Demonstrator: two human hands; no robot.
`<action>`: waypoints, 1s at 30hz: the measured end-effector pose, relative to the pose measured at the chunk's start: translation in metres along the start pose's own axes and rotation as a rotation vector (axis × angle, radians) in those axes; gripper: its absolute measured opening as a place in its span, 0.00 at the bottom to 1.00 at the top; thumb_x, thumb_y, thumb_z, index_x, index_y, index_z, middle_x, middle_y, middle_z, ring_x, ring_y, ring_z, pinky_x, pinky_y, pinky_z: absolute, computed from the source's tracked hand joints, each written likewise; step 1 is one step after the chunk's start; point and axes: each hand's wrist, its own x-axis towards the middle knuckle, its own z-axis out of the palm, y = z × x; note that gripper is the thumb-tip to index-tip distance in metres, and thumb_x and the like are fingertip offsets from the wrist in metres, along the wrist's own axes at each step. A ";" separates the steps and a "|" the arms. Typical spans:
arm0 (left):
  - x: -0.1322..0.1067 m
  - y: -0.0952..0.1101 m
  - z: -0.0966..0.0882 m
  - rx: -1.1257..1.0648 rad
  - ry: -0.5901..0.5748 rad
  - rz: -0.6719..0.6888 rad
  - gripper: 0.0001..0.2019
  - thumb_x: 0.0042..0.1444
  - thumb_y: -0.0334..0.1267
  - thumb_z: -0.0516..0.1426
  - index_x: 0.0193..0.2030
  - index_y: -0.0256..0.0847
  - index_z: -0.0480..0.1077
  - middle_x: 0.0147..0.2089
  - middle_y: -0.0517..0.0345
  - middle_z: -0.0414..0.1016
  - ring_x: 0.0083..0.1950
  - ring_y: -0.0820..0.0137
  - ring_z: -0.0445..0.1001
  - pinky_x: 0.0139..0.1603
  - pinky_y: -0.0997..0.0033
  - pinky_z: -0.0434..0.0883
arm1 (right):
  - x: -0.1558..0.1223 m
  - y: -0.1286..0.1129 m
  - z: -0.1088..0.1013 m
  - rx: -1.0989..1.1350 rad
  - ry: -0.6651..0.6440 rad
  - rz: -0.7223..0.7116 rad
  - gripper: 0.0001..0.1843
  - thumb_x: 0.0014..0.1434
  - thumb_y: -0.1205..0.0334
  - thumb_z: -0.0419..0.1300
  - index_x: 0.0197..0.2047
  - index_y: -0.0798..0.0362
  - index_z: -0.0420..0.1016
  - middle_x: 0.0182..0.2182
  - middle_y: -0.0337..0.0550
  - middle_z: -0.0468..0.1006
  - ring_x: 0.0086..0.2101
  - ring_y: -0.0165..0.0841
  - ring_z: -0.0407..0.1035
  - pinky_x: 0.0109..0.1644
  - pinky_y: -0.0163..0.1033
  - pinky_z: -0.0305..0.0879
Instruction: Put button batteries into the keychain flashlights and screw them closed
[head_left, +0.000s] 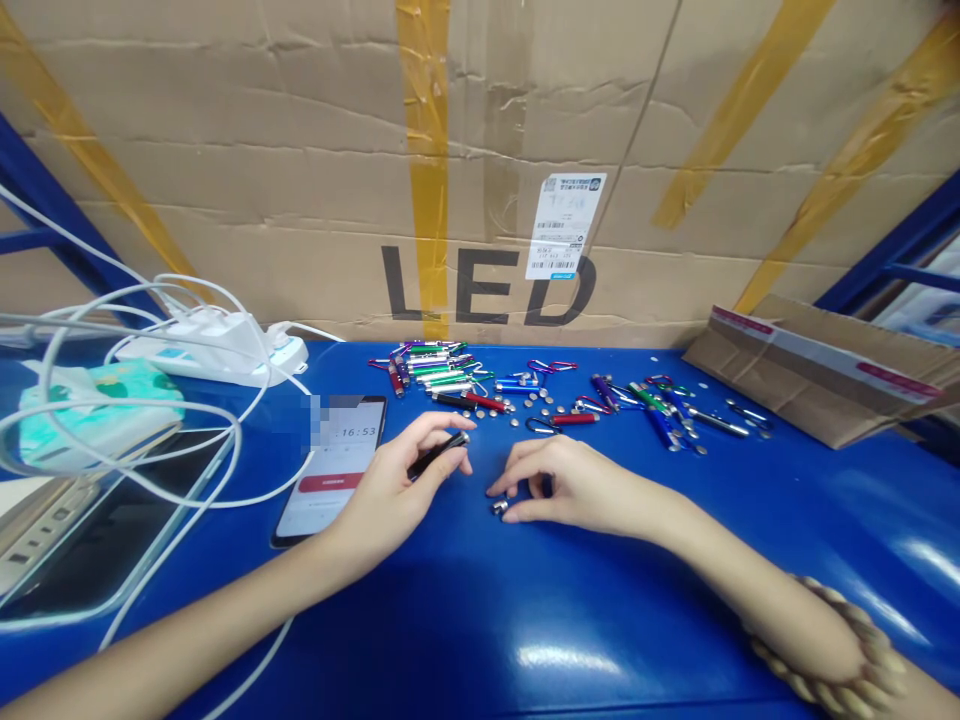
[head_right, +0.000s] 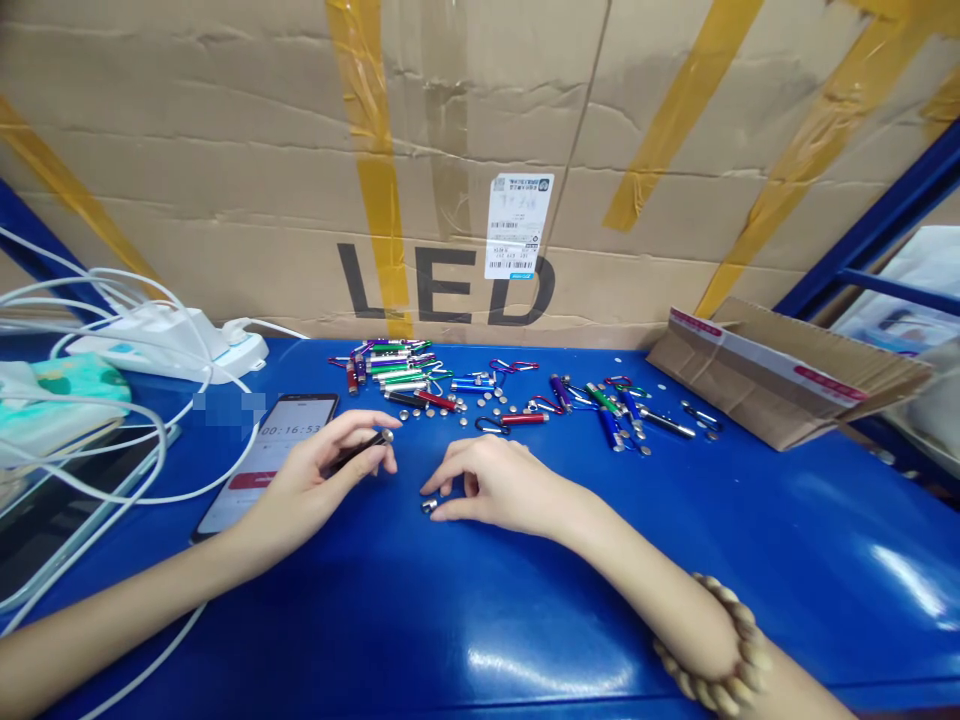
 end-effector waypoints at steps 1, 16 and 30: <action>0.000 0.000 0.000 -0.013 -0.009 -0.006 0.09 0.58 0.35 0.51 0.45 0.40 0.65 0.31 0.60 0.72 0.36 0.70 0.70 0.38 0.71 0.65 | 0.001 0.000 0.001 -0.013 0.009 -0.011 0.13 0.53 0.57 0.63 0.42 0.50 0.77 0.34 0.41 0.75 0.29 0.27 0.68 0.32 0.31 0.64; -0.003 0.002 0.004 -0.074 -0.045 0.053 0.03 0.56 0.33 0.54 0.37 0.41 0.62 0.35 0.58 0.76 0.42 0.69 0.75 0.47 0.68 0.67 | 0.002 0.002 -0.010 -0.182 0.272 0.010 0.05 0.52 0.65 0.61 0.32 0.55 0.77 0.28 0.41 0.77 0.27 0.28 0.69 0.33 0.32 0.63; -0.002 -0.001 0.004 -0.021 -0.050 -0.017 0.09 0.57 0.42 0.54 0.42 0.41 0.64 0.37 0.55 0.78 0.38 0.67 0.75 0.43 0.68 0.70 | -0.036 0.051 -0.079 -0.371 0.320 0.920 0.04 0.45 0.63 0.62 0.24 0.52 0.79 0.16 0.40 0.75 0.20 0.31 0.70 0.27 0.34 0.63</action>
